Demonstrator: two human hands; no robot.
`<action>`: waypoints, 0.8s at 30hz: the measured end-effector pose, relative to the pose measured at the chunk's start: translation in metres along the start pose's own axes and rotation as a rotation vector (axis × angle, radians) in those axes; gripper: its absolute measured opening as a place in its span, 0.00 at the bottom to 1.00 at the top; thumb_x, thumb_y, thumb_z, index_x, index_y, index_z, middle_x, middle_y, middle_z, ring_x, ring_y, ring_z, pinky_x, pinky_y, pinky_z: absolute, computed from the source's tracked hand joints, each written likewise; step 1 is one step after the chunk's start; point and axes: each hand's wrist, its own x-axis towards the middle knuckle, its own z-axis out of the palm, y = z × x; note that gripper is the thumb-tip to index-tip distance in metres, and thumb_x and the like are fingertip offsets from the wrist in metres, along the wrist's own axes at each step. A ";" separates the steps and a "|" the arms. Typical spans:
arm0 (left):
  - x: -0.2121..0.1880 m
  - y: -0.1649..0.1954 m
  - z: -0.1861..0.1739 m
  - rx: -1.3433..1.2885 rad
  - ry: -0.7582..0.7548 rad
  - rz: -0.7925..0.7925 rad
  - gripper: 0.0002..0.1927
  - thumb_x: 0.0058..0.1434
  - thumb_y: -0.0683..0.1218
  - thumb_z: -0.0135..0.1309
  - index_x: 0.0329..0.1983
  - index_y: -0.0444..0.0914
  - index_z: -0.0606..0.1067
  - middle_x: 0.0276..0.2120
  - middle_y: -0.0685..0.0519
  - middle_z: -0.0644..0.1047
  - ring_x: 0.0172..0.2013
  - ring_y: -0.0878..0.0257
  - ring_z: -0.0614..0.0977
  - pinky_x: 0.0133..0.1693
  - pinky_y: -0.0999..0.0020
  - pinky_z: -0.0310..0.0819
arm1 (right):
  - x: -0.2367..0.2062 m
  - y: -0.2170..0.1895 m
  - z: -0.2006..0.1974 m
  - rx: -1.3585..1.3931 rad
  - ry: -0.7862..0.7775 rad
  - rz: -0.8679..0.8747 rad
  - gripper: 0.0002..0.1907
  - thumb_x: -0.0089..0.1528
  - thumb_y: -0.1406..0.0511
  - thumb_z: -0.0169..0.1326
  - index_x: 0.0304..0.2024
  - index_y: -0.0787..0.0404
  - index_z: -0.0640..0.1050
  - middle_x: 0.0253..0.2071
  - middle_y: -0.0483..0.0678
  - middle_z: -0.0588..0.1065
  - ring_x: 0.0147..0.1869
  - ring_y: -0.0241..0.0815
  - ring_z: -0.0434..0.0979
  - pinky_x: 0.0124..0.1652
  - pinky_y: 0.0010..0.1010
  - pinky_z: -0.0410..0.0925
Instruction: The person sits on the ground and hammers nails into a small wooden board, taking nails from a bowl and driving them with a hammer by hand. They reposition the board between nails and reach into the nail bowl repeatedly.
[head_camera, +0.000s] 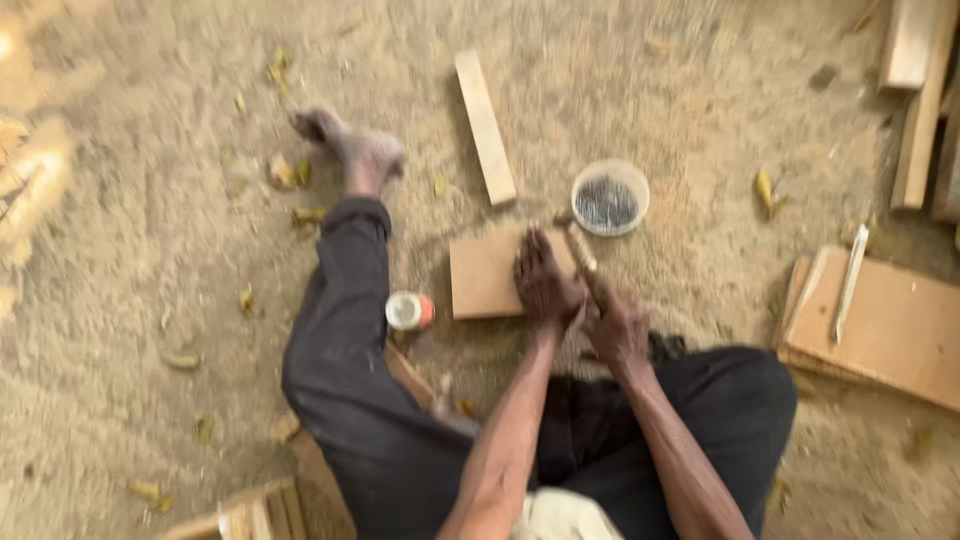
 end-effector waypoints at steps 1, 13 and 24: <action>0.000 0.000 0.000 0.003 -0.008 -0.003 0.45 0.56 0.61 0.56 0.71 0.33 0.62 0.69 0.36 0.65 0.70 0.42 0.65 0.67 0.44 0.52 | 0.000 -0.001 0.000 -0.019 -0.114 0.073 0.31 0.60 0.71 0.60 0.65 0.48 0.74 0.29 0.51 0.77 0.23 0.42 0.72 0.22 0.36 0.67; 0.023 0.004 0.005 -0.033 0.081 0.189 0.13 0.67 0.48 0.56 0.53 0.43 0.80 0.60 0.45 0.80 0.65 0.48 0.74 0.66 0.45 0.66 | 0.008 0.054 -0.069 0.863 0.080 1.025 0.33 0.59 0.75 0.54 0.67 0.55 0.66 0.36 0.47 0.74 0.23 0.28 0.69 0.18 0.20 0.65; 0.112 0.058 0.038 0.020 -0.330 0.321 0.11 0.69 0.37 0.48 0.43 0.37 0.82 0.34 0.44 0.81 0.30 0.61 0.78 0.29 0.67 0.80 | 0.005 0.071 -0.054 1.347 0.258 1.333 0.32 0.64 0.75 0.50 0.69 0.55 0.59 0.33 0.45 0.67 0.23 0.26 0.61 0.17 0.15 0.58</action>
